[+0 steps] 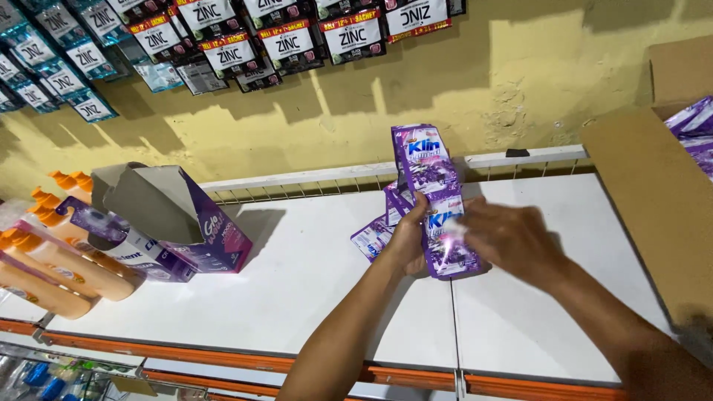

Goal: Tearing, folding, and organizing small detergent packets on a counter

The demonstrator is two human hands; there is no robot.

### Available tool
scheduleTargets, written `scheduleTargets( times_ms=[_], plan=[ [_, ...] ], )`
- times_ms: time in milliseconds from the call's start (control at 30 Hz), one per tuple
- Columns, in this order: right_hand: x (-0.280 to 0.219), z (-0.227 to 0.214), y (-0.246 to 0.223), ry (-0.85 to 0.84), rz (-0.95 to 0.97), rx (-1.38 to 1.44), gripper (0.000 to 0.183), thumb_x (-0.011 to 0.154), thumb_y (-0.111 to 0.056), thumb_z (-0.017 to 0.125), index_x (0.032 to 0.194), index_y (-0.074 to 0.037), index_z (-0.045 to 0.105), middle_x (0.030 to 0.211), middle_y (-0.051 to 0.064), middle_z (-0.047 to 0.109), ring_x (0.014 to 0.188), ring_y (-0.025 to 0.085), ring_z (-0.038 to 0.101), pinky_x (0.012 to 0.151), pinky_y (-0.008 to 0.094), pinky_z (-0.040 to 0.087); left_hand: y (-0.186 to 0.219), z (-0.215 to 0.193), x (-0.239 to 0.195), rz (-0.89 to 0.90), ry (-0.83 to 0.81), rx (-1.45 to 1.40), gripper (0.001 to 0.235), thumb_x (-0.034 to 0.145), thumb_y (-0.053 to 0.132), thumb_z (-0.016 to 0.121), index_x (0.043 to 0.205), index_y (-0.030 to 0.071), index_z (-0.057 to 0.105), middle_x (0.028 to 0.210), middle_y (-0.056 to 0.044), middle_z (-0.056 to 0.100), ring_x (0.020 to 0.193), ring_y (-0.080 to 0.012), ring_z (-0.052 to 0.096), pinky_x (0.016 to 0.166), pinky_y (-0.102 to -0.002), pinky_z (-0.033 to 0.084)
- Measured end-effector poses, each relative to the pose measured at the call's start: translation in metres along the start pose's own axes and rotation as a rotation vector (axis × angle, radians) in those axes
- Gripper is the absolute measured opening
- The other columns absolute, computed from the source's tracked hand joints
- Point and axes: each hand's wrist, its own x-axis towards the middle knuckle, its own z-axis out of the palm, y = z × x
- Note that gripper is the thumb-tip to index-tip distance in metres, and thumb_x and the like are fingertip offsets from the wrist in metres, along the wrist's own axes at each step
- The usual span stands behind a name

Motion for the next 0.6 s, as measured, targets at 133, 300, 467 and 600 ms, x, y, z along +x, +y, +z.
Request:
scheduleTargets(
  times_ms=[133, 300, 467, 600],
  plan=[
    [-0.001, -0.005, 0.007, 0.044, 0.12, -0.052, 0.008, 0.085, -0.01, 0.072, 0.082, -0.01, 0.079, 0.068, 0.008, 0.075, 0.056, 0.027, 0.075, 0.048, 0.038, 0.057, -0.006, -0.004, 0.008, -0.018, 0.008, 0.015, 0.085, 0.091, 0.085, 0.054, 0.118, 0.007, 0.071, 0.098, -0.018, 0.076, 0.089, -0.0318, 0.076, 0.083, -0.05, 0.063],
    [-0.001, 0.004, 0.014, -0.001, 0.094, -0.109, 0.011, 0.082, -0.022, 0.074, 0.086, -0.014, 0.08, 0.082, 0.01, 0.079, 0.071, 0.037, 0.077, 0.065, 0.051, 0.059, -0.004, 0.027, -0.014, 0.003, -0.086, -0.001, 0.095, 0.098, 0.085, 0.046, 0.139, 0.001, 0.062, 0.12, -0.017, 0.071, 0.109, -0.0289, 0.071, 0.094, -0.046, 0.059],
    [-0.007, 0.01, 0.033, 0.249, 0.066, -0.164, 0.011, 0.088, -0.03, 0.073, 0.081, -0.022, 0.074, 0.079, -0.005, 0.073, 0.075, 0.024, 0.075, 0.061, 0.035, 0.057, -0.011, 0.002, 0.002, -0.005, -0.006, 0.018, 0.084, 0.097, 0.08, 0.05, 0.133, 0.006, 0.067, 0.118, -0.017, 0.072, 0.109, -0.0332, 0.071, 0.097, -0.053, 0.056],
    [-0.003, 0.004, 0.02, 0.131, -0.045, -0.158, 0.004, 0.082, -0.02, 0.073, 0.078, -0.019, 0.074, 0.073, -0.001, 0.074, 0.064, 0.029, 0.074, 0.054, 0.042, 0.057, -0.012, -0.004, 0.007, -0.043, 0.037, 0.065, 0.085, 0.093, 0.085, 0.051, 0.129, 0.011, 0.07, 0.119, -0.012, 0.073, 0.11, -0.0294, 0.071, 0.098, -0.049, 0.056]
  ],
)
